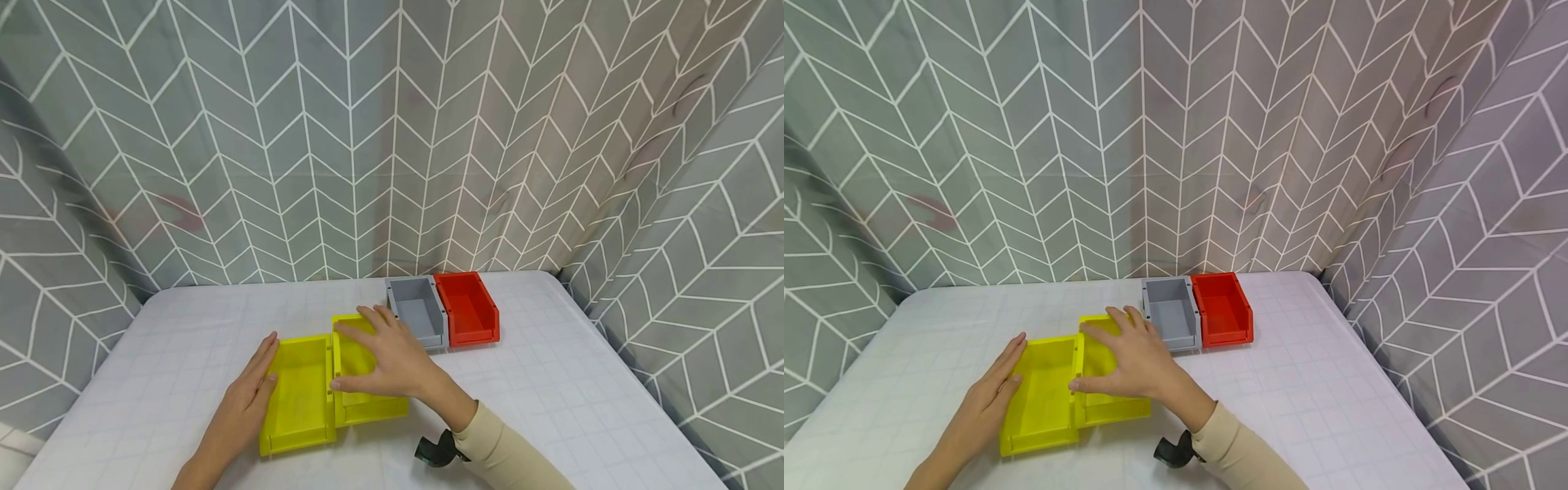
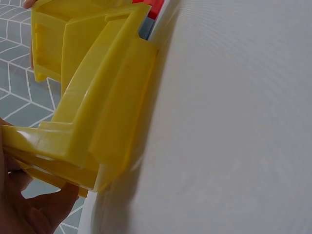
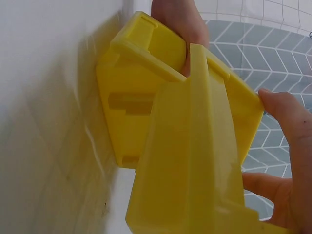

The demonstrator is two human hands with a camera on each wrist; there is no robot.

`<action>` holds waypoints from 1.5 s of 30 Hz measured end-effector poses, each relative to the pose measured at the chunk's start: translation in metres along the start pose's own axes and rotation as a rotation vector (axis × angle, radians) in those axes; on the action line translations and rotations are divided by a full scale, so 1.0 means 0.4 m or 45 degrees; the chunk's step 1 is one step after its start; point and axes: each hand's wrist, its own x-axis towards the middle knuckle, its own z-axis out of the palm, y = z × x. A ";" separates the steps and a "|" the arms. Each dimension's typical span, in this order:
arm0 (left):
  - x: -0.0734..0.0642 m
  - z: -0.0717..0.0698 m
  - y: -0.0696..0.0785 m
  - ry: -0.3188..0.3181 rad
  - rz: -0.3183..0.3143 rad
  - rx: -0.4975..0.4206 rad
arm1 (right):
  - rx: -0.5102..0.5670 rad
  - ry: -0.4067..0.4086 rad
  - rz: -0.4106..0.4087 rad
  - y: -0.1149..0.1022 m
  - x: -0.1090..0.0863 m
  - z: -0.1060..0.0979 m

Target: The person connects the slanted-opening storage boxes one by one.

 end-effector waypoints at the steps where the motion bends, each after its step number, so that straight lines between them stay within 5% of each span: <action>1: 0.000 0.000 0.000 -0.001 0.000 -0.002 | -0.008 0.001 -0.004 0.000 0.000 0.001; 45: 0.000 0.002 0.002 -0.005 -0.024 0.000 | 0.011 0.016 -0.015 0.001 0.001 0.004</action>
